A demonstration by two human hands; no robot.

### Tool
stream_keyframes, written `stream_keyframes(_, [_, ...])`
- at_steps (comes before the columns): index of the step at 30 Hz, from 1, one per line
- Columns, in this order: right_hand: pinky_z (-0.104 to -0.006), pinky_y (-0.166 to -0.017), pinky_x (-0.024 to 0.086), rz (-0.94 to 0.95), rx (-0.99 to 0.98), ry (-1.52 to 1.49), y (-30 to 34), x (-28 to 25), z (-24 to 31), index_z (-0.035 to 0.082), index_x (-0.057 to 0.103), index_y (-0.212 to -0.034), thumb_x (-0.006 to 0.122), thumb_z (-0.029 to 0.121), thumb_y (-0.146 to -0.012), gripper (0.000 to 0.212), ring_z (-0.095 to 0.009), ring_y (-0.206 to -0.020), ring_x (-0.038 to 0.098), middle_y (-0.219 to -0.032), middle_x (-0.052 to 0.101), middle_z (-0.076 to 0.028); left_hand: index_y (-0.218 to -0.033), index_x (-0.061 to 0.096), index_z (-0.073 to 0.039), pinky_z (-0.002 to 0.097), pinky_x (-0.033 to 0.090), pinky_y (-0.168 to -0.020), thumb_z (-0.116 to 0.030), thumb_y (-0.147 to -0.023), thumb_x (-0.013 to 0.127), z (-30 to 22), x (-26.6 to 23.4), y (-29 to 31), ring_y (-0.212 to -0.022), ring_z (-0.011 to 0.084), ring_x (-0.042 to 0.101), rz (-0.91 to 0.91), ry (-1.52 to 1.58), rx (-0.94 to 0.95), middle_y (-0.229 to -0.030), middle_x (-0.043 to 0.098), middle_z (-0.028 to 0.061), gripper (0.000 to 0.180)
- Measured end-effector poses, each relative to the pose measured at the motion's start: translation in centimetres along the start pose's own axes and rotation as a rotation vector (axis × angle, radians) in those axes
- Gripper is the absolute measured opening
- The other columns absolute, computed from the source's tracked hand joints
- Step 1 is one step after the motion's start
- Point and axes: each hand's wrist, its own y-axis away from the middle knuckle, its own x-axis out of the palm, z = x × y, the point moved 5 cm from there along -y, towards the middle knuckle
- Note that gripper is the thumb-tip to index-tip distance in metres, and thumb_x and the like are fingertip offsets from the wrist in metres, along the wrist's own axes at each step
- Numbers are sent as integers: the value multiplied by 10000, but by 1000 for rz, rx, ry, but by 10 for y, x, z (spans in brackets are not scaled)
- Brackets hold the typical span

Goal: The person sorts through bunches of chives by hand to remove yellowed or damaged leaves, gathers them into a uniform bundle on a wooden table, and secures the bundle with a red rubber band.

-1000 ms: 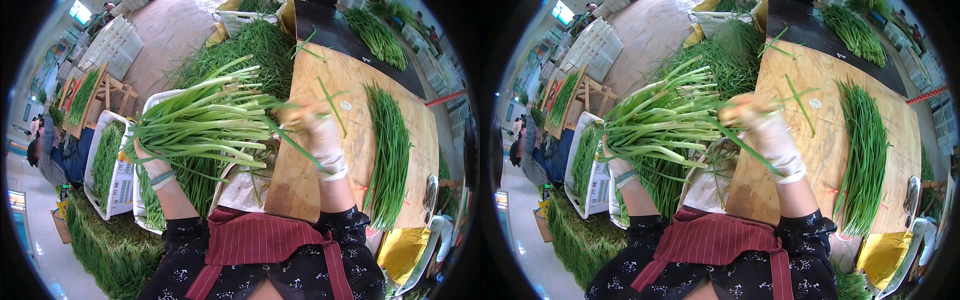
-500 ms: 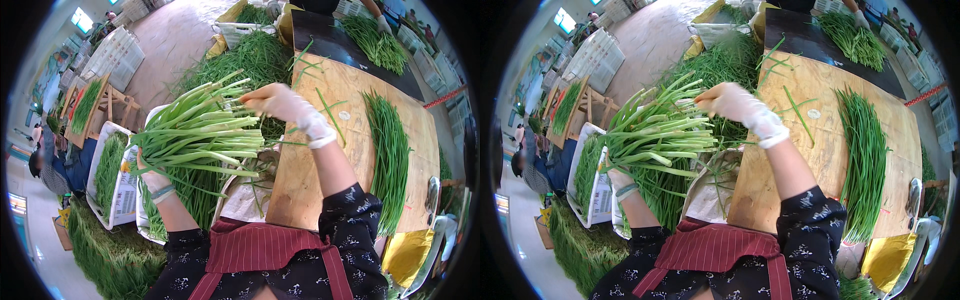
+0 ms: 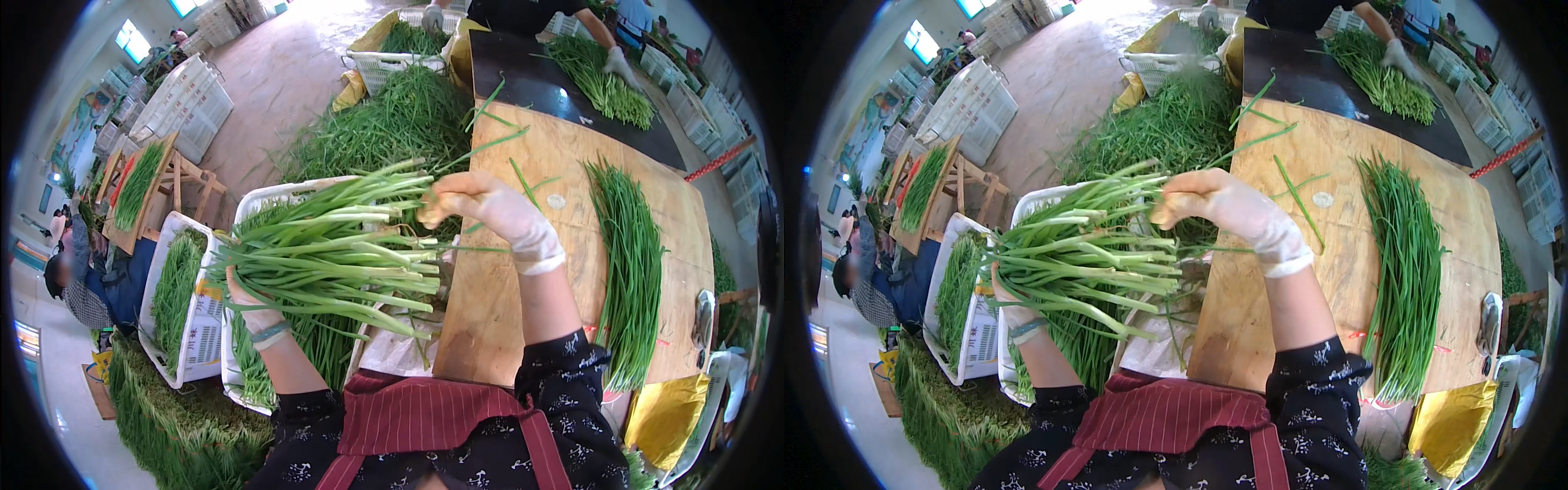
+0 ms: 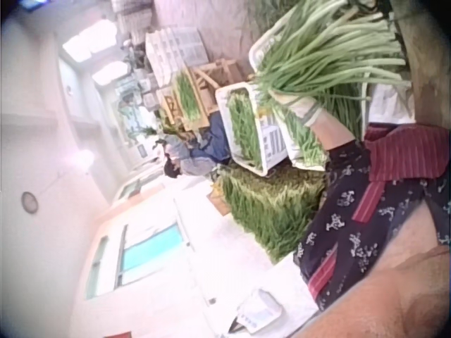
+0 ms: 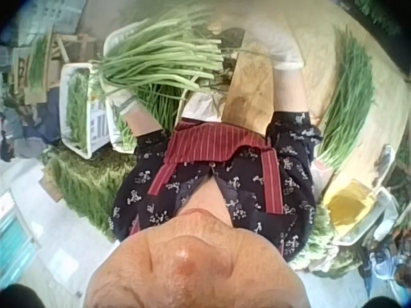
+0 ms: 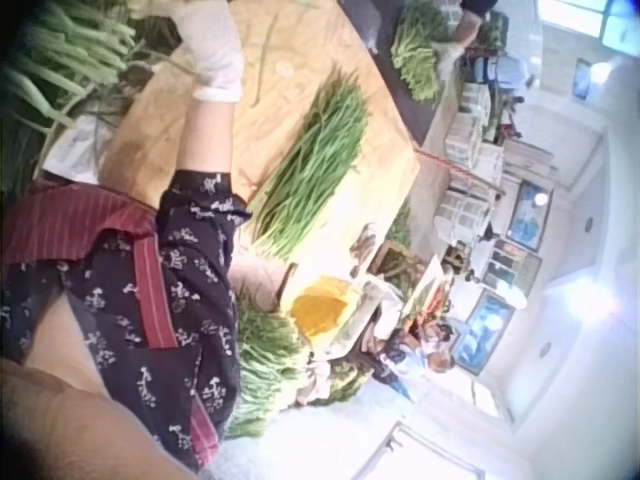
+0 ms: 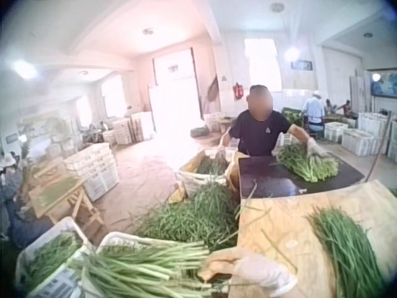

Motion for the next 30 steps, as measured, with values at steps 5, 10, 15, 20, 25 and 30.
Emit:
stream_keyframes(5, [-298,-810,468,-661,-247,-243,62,-81,4,-41,602,-934,518,187,-894,247,-189,-870,607,-923,634,-97,-1129,533,-14,397,473,-856,-262,-902,364,-12,-2,1,-957,255,569,-31,6,111,-1054,587,121,376])
stream_keyframes(10, [-449,-997,300,-1246,705,1322,125,-114,-64,19,392,-1271,575,360,-820,594,-298,-1219,388,-1303,420,-177,-1170,508,-31,418,455,-882,-280,-906,353,-28,13,21,-1004,266,553,-247,-230,342,-1152,540,134,395])
stream_keyframes(15, [-446,-1060,186,-968,550,1123,67,-92,-130,69,365,-1314,490,419,-846,597,-332,-1288,288,-1348,362,-210,-1186,505,-60,390,392,-932,-250,-926,317,-19,30,1,-1050,250,515,-113,-74,175,-1184,535,111,374])
stream_keyframes(20, [-314,-954,363,-929,-307,526,-26,-88,-68,82,512,-1211,552,133,-851,366,-231,-1130,485,-1242,509,-126,-1088,564,-48,395,413,-867,-307,-902,344,-5,31,-30,-989,246,534,-129,21,152,-1083,591,104,387])
stream_keyframes(25, [-234,-800,435,-495,-108,316,-42,-12,33,1,629,-1028,615,147,-820,254,-125,-865,585,-912,654,-85,-1085,564,-35,382,431,-816,-289,-896,329,-7,24,-25,-963,245,539,-130,75,109,-1063,595,110,394])
stream_keyframes(30, [-254,-666,434,-252,-10,346,-62,-4,27,6,663,-930,606,182,-805,223,-113,-675,518,-771,645,-39,-1073,567,-34,413,434,-819,-321,-863,390,2,32,-24,-956,271,542,-81,83,85,-1046,599,113,396])
